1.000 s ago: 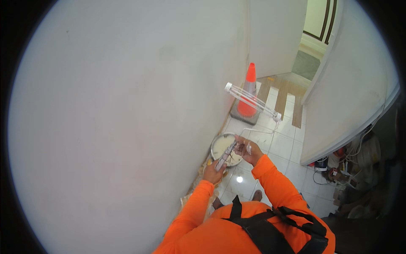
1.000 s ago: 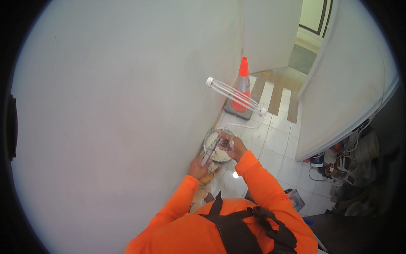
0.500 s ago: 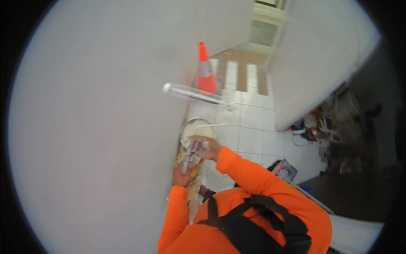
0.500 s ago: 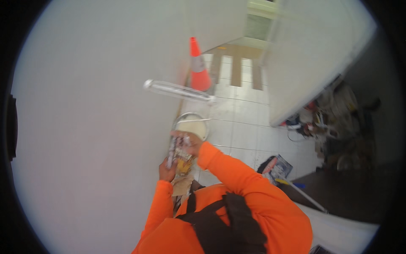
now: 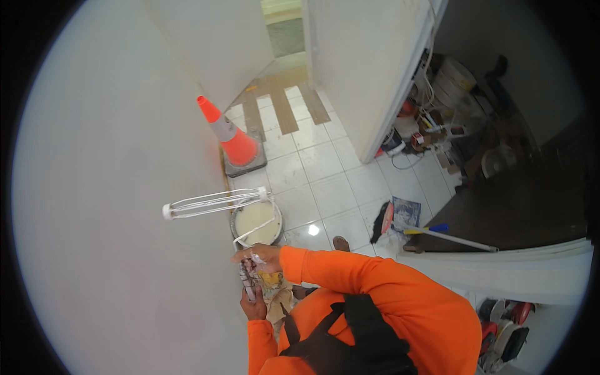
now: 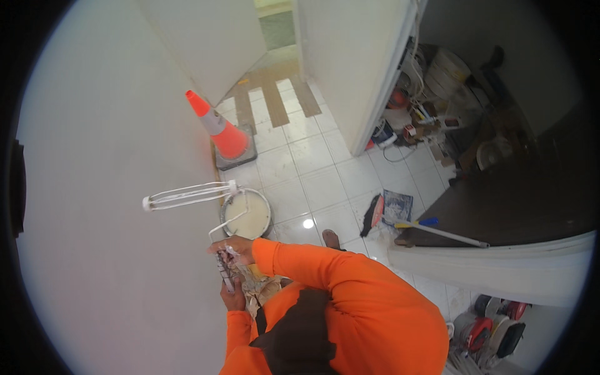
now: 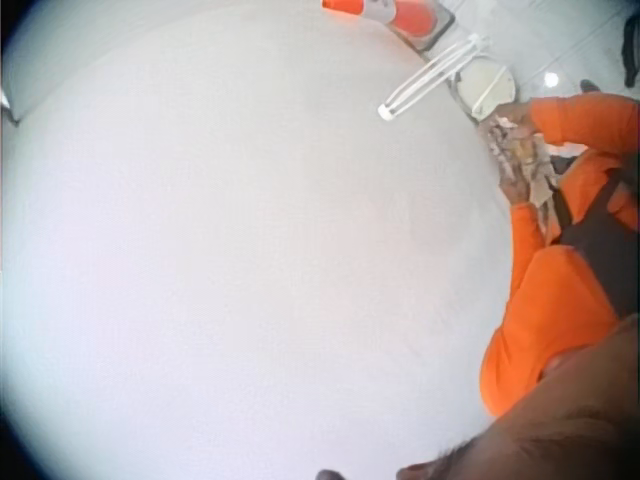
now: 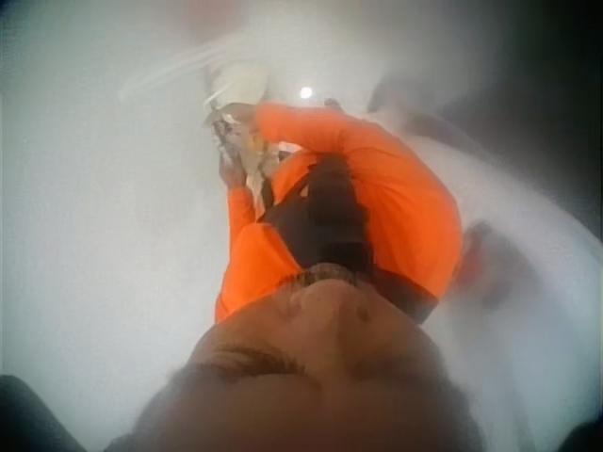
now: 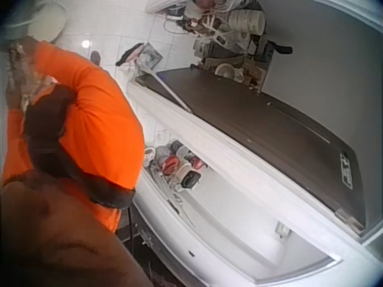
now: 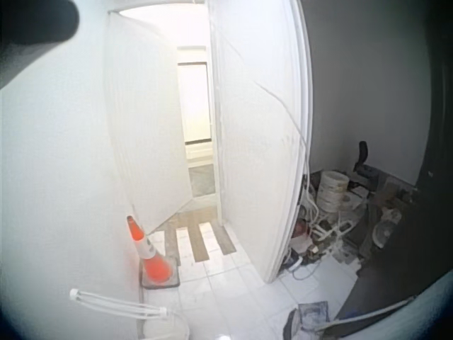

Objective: The person walks through a room with construction materials and picks up a paint roller frame and roller. They attach the roller to the frame, secure it with a wire, and then walk to another area.

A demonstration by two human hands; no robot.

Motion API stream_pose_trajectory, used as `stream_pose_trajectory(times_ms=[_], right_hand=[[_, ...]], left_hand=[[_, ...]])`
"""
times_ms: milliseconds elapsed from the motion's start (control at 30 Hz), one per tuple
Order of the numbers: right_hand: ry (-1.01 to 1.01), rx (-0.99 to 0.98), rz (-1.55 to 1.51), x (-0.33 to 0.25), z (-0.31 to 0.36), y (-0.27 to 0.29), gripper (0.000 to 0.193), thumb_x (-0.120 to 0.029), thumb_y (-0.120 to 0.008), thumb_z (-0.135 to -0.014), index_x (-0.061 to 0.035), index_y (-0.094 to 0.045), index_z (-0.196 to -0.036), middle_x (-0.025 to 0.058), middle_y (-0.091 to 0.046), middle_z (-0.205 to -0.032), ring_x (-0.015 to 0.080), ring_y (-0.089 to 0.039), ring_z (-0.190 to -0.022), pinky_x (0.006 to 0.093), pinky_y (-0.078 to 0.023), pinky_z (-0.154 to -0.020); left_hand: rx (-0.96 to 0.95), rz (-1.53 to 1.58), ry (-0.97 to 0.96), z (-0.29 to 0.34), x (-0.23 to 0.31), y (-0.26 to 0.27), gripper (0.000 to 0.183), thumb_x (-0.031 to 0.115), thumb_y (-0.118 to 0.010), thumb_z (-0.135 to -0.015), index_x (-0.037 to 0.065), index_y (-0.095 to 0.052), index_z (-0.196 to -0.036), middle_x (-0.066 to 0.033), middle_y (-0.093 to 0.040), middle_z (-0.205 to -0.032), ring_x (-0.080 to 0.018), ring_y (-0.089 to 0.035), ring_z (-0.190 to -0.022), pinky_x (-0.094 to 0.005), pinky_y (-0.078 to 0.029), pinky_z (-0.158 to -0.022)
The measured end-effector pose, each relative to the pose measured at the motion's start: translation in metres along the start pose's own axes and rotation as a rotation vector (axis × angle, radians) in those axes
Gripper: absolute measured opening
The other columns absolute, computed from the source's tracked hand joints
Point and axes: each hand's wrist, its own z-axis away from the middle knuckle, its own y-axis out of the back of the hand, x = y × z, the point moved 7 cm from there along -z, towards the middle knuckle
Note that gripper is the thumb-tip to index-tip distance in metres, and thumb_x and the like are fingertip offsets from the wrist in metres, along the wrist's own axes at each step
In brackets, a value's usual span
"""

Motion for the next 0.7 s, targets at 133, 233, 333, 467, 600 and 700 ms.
stream_pose_trajectory(times_ms=[133,233,333,467,600,700], right_hand=[[-0.132,0.071,-0.005,0.011,-0.006,0.007,0.02,-0.024,-0.076,-0.081,-0.0042,-0.07,-0.082,-0.0005,-0.051,-0.066,0.0098,-0.047,-0.062,0.0247,-0.038,-0.061],[0.007,-0.011,0.098,-0.006,0.002,0.002,0.025,-0.027,-0.077,-0.079,-0.0038,-0.069,-0.074,0.0004,-0.054,-0.061,0.0102,-0.049,-0.059,0.0258,-0.039,-0.058],[-0.004,0.084,0.164,-0.005,0.002,0.004,0.026,-0.027,-0.077,-0.08,-0.0046,-0.068,-0.07,0.0022,-0.057,-0.059,0.0105,-0.05,-0.055,0.0268,-0.038,-0.055],[-0.088,0.139,0.197,-0.006,0.013,0.002,0.029,-0.028,-0.077,-0.081,-0.0032,-0.068,-0.07,0.004,-0.059,-0.06,0.0118,-0.051,-0.053,0.0275,-0.038,-0.052],[-0.106,0.117,0.142,0.001,0.016,0.0,0.033,-0.031,-0.076,-0.083,-0.0037,-0.066,-0.068,0.0041,-0.057,-0.059,0.0127,-0.049,-0.053,0.0277,-0.037,-0.052],[-0.07,0.097,0.173,0.003,0.012,0.004,0.038,-0.036,-0.076,-0.084,-0.0062,-0.063,-0.064,0.0032,-0.054,-0.058,0.0124,-0.049,-0.054,0.0275,-0.036,-0.052]], left_hand=[[-0.01,0.05,0.106,0.011,-0.016,0.001,0.024,0.022,-0.063,-0.093,-0.001,-0.06,-0.102,-0.003,-0.06,-0.078,-0.0102,-0.053,-0.065,-0.0258,-0.044,-0.06],[-0.035,0.079,0.118,0.009,-0.022,-0.001,0.025,0.015,-0.061,-0.093,-0.003,-0.058,-0.11,-0.0048,-0.062,-0.089,-0.0121,-0.055,-0.076,-0.0265,-0.045,-0.07],[-0.059,0.043,0.124,0.007,-0.025,0.002,0.029,0.01,-0.059,-0.093,-0.005,-0.056,-0.118,-0.0069,-0.064,-0.098,-0.014,-0.058,-0.085,-0.0277,-0.046,-0.079],[-0.032,0.07,0.119,0.012,-0.03,0.002,0.029,0.011,-0.058,-0.093,-0.005,-0.056,-0.118,-0.0075,-0.064,-0.099,-0.0135,-0.058,-0.086,-0.028,-0.046,-0.079],[-0.033,0.063,0.128,0.015,-0.033,0.002,0.028,0.012,-0.06,-0.092,-0.005,-0.058,-0.114,-0.0066,-0.065,-0.092,-0.0129,-0.057,-0.081,-0.028,-0.047,-0.075],[-0.031,0.044,0.151,0.012,-0.03,0.002,0.027,0.012,-0.062,-0.09,-0.004,-0.06,-0.112,-0.0062,-0.065,-0.087,-0.0125,-0.057,-0.077,-0.028,-0.047,-0.072]])
